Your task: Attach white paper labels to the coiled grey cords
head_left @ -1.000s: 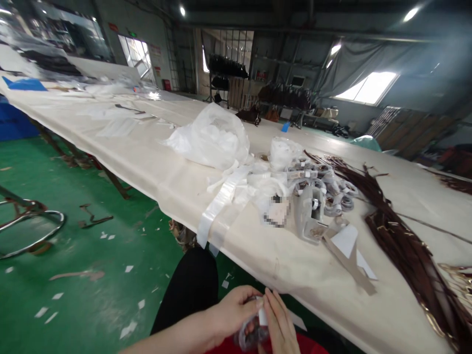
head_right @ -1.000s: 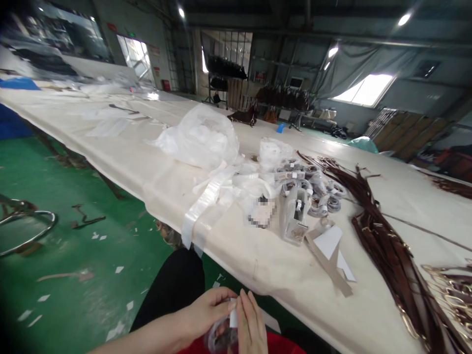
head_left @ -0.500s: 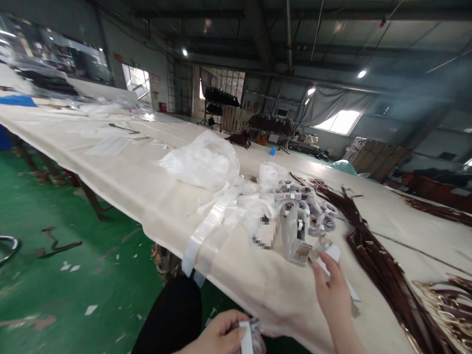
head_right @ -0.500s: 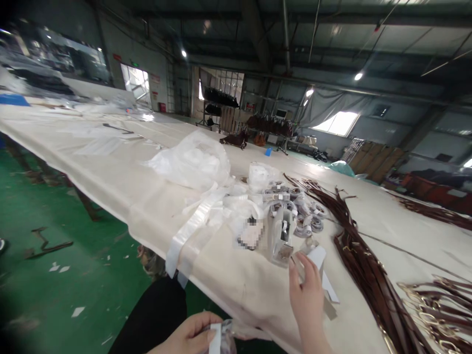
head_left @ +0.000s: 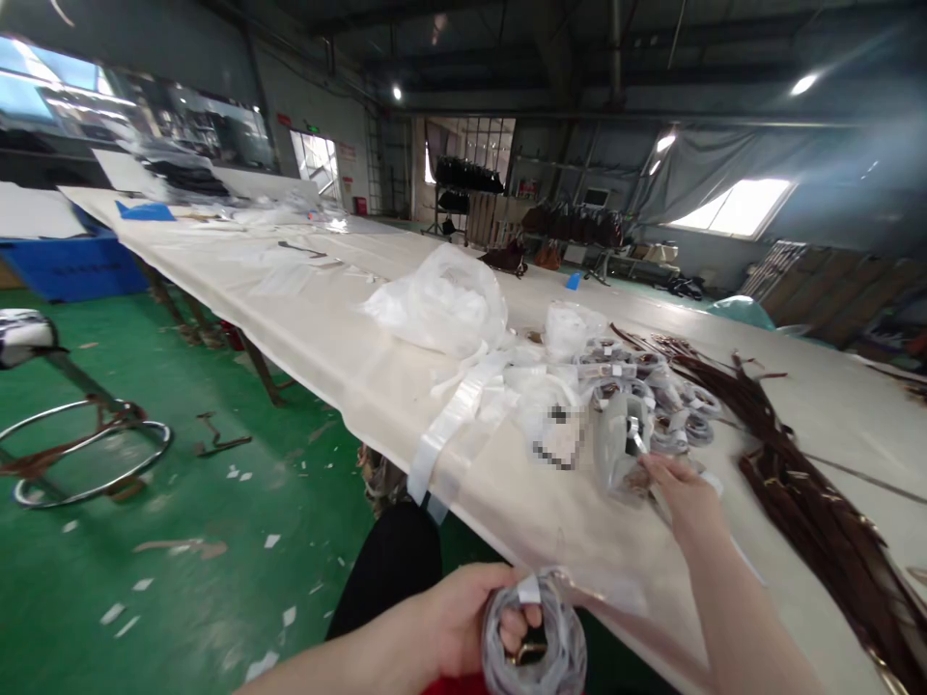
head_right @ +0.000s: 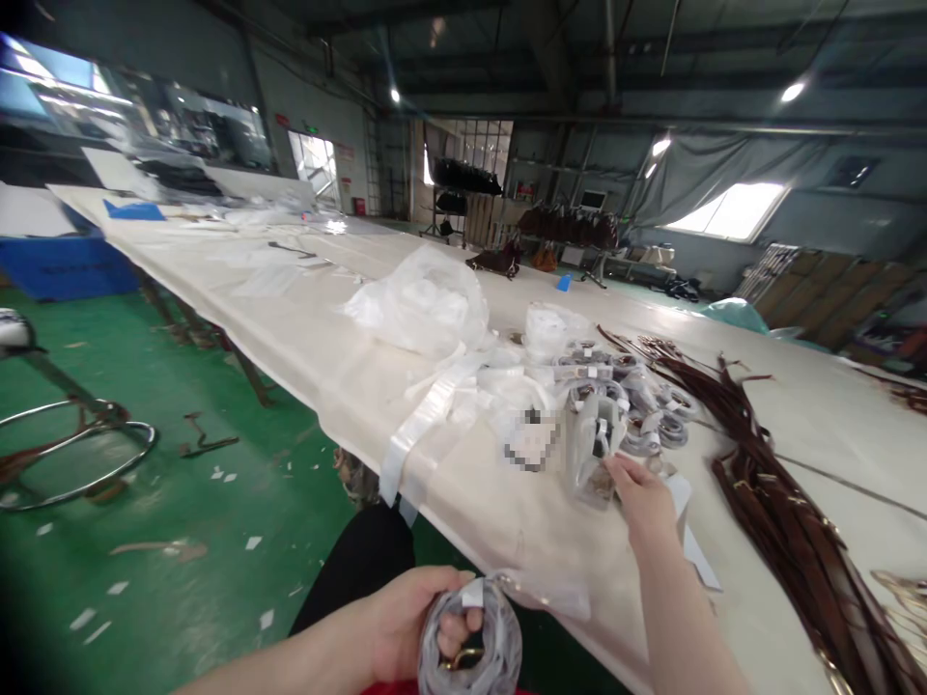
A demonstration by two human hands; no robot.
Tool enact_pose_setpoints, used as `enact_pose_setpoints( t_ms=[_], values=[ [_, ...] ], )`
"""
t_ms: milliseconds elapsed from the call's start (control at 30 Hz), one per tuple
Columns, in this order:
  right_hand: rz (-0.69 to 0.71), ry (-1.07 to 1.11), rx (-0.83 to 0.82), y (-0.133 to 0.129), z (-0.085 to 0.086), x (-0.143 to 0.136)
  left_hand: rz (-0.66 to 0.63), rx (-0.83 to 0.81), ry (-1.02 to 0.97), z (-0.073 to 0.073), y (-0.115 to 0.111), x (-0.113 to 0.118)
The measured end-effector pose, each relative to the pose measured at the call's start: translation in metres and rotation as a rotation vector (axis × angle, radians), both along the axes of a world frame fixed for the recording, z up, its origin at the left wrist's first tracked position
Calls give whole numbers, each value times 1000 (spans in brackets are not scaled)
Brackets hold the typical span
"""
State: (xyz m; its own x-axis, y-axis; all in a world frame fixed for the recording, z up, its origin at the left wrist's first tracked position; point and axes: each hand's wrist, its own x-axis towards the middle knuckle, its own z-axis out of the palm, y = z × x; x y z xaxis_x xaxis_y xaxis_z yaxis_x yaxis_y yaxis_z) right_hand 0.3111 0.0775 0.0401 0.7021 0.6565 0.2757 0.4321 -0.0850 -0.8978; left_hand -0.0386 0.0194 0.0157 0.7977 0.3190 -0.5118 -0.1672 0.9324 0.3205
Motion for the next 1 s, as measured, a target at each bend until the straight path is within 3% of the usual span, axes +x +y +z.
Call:
enact_pose_setpoints(
  t_ms=[67, 233, 467, 533, 700, 767, 900, 1000],
  values=[
    [-30, 20, -13, -8, -2, -6, -14, -85, -58, -1, 2, 0],
    [-145, 60, -71, -29, -15, -22, -45, -110, -134, 0, 3, 0],
    [4, 285, -19, -28, -30, -28, -97, -93, -170, 5, 2, -2],
    [6, 311, 7, -25, -32, -27, -75, -17, -155, 8, -1, -2],
    [-20, 341, 44, -23, -39, -27, 125, 435, 14, 17, -14, 0],
    [-30, 336, 21, -25, -40, -27, 194, 534, 74, 18, -17, 1],
    [-54, 291, -43, -42, -32, -33, 264, 623, 177, 12, -19, 0],
    [-94, 256, -3, -69, -18, -52, 280, 745, 247, 0, -17, 1]
  ],
)
